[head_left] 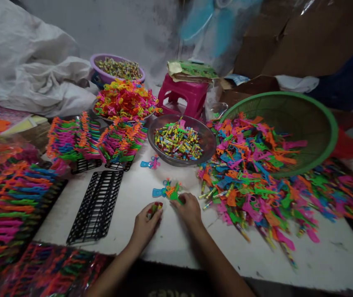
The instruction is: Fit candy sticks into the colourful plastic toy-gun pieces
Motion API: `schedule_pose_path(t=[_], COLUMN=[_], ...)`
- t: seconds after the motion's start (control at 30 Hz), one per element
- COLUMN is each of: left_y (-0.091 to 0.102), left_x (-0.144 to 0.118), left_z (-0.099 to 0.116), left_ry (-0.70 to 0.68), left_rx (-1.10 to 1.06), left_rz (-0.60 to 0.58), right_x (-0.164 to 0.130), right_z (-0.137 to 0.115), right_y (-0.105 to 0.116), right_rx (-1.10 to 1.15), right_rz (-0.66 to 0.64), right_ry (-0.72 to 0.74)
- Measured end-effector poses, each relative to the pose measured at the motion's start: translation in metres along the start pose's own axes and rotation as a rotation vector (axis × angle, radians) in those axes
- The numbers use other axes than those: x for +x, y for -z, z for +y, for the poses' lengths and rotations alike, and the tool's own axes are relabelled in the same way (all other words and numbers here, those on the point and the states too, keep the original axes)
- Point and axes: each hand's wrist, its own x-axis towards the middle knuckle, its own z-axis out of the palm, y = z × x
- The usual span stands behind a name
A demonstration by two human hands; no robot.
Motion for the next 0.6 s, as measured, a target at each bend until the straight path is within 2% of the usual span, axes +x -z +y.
schedule_pose_path(t=[0.07, 0.17, 0.23, 0.4, 0.6], left_y=[-0.004, -0.006, -0.007, -0.011, -0.014], left_x=[0.002, 0.002, 0.001, -0.008, -0.013], left_z=[0.002, 0.01, 0.013, 0.016, 0.025], left_ry=[-0.017, -0.024, -0.024, 0.008, 0.129], left_rx=[0.0, -0.021, -0.064, -0.165, -0.248], left_rz=[-0.03, -0.065, -0.067, -0.082, -0.15], right_x=[-0.001, -0.008, -0.016, -0.034, -0.039], right_z=[-0.002, -0.011, -0.018, -0.033, -0.041], right_y=[0.003, 0.005, 0.009, 0.022, 0.028], right_rx=[0.143, 0.52, 0.671, 0.544, 0.51], right_rz=[-0.081, -0.201, -0.252, -0.246, -0.181], right_ry=[-0.039, -0.13, -0.14, 0.012, 0.045])
